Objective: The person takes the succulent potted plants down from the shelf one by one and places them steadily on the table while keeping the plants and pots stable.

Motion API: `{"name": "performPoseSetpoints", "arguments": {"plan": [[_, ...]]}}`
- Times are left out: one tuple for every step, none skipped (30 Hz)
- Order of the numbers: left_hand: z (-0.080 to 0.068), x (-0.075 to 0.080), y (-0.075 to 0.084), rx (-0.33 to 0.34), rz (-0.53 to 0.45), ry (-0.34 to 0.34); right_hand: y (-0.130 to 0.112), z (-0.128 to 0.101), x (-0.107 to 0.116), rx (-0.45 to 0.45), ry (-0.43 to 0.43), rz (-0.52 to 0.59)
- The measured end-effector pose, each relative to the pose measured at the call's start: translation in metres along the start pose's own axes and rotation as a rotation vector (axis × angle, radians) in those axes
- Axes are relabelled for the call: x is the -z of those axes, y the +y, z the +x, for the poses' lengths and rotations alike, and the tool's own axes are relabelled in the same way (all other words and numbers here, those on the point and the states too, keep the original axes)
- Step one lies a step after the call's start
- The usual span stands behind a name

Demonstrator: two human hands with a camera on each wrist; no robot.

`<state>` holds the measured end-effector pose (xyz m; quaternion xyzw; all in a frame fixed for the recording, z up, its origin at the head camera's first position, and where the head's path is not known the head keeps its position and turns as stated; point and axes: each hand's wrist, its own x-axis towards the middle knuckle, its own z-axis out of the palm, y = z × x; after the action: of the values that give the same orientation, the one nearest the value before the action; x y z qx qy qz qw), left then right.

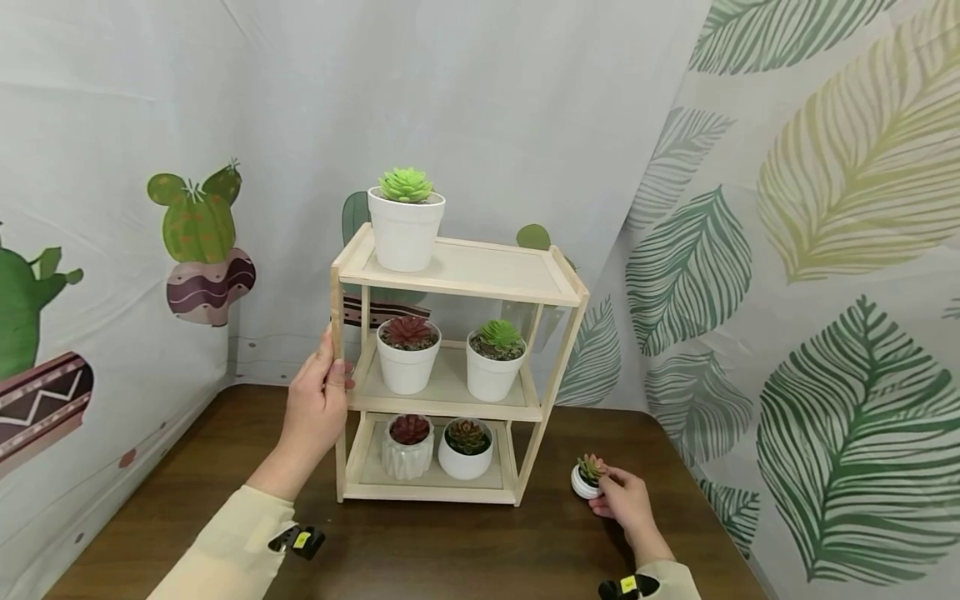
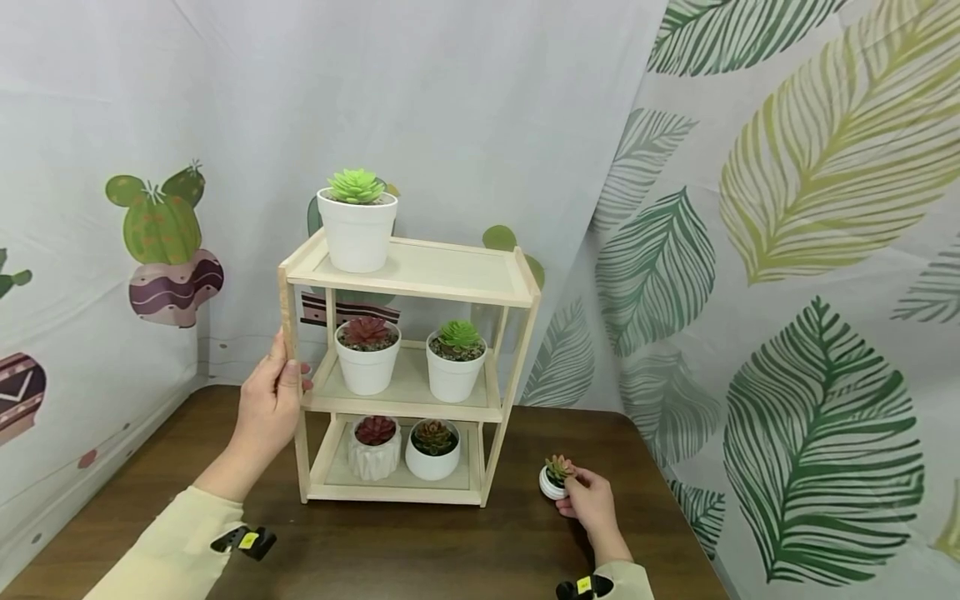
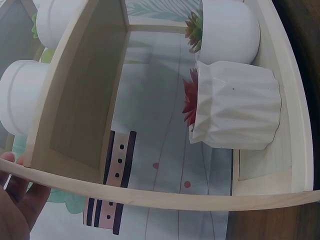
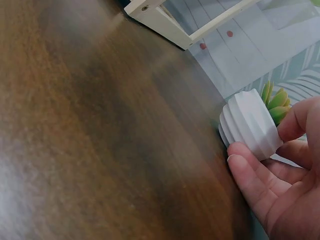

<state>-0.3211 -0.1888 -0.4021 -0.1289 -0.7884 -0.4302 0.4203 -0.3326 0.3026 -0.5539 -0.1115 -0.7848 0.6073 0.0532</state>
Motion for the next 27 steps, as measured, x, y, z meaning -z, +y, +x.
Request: {"name": "performPoseSetpoints", "arguments": {"plan": [[0.000, 0.000, 0.000, 0.000, 0.000, 0.002, 0.001, 0.000, 0.000, 0.001, 0.002, 0.001], [0.000, 0.000, 0.000, -0.001, 0.000, 0.004, 0.002, 0.000, 0.000, 0.000, 0.006, 0.002], [0.000, 0.000, 0.000, -0.002, -0.001, 0.004, 0.003, 0.000, -0.001, 0.001, 0.010, 0.007], [0.000, 0.000, 0.000, -0.001, -0.001, 0.005, 0.003, 0.000, -0.001, 0.003, 0.015, 0.013], [0.000, 0.000, 0.000, -0.001, 0.000, 0.005, 0.004, 0.000, -0.001, 0.007, 0.020, 0.016], [0.000, 0.000, 0.000, 0.000, 0.001, 0.005, 0.005, -0.001, -0.002, 0.012, 0.024, 0.020], [0.000, 0.000, 0.000, 0.000, 0.002, 0.005, 0.005, -0.001, -0.002, 0.017, 0.028, 0.023], [0.000, 0.000, 0.000, 0.000, 0.002, 0.006, 0.006, -0.001, -0.002, 0.022, 0.032, 0.024], [0.000, 0.000, 0.000, 0.001, 0.002, 0.006, 0.006, -0.002, -0.002, 0.028, 0.033, 0.025], [0.000, 0.000, 0.000, 0.001, 0.003, 0.007, 0.006, -0.002, -0.003, 0.028, 0.036, 0.024], [0.000, 0.000, 0.000, 0.000, 0.005, 0.008, 0.007, -0.002, -0.003, 0.028, 0.038, 0.025], [0.000, 0.000, 0.000, -0.001, 0.006, 0.010, 0.007, -0.002, -0.003, 0.027, 0.039, 0.026], [0.000, 0.000, 0.001, -0.003, 0.007, 0.012, 0.008, -0.003, -0.003, 0.025, 0.042, 0.025], [0.001, 0.000, 0.001, -0.004, 0.009, 0.013, 0.008, -0.003, -0.004, 0.022, 0.044, 0.028], [0.001, 0.000, 0.001, -0.007, 0.010, 0.014, 0.008, -0.003, -0.004, 0.020, 0.047, 0.033], [0.001, 0.000, 0.001, -0.009, 0.011, 0.014, 0.009, -0.003, -0.004, 0.017, 0.050, 0.036], [0.000, 0.000, 0.001, -0.011, 0.011, 0.014, 0.009, -0.003, -0.004, 0.018, 0.051, 0.038], [0.000, 0.000, 0.001, -0.012, 0.011, 0.014, 0.009, -0.004, -0.004, 0.015, 0.055, 0.042], [0.000, 0.000, 0.001, -0.013, 0.015, 0.013, 0.010, -0.004, -0.004, 0.013, 0.059, 0.047], [-0.001, 0.000, 0.000, -0.016, 0.016, 0.014, 0.011, -0.005, -0.004, 0.015, 0.060, 0.053], [-0.001, 0.000, 0.000, -0.017, 0.015, 0.016, 0.011, -0.005, -0.004, 0.016, 0.061, 0.056], [-0.001, 0.000, 0.000, -0.019, 0.015, 0.017, 0.011, -0.005, -0.004, 0.016, 0.062, 0.059], [-0.001, 0.000, 0.000, -0.021, 0.014, 0.019, 0.012, -0.005, -0.004, 0.017, 0.063, 0.063], [-0.001, -0.001, 0.000, -0.023, 0.013, 0.021, 0.012, -0.005, -0.004, 0.016, 0.067, 0.069], [-0.001, -0.001, -0.001, -0.025, 0.011, 0.023, 0.012, -0.005, -0.004, 0.017, 0.068, 0.072], [-0.001, -0.001, -0.001, -0.028, 0.006, 0.026, 0.012, -0.005, -0.004, 0.017, 0.067, 0.073], [-0.001, -0.001, -0.001, -0.028, 0.004, 0.027, 0.013, -0.005, -0.004, 0.015, 0.068, 0.075]]}}
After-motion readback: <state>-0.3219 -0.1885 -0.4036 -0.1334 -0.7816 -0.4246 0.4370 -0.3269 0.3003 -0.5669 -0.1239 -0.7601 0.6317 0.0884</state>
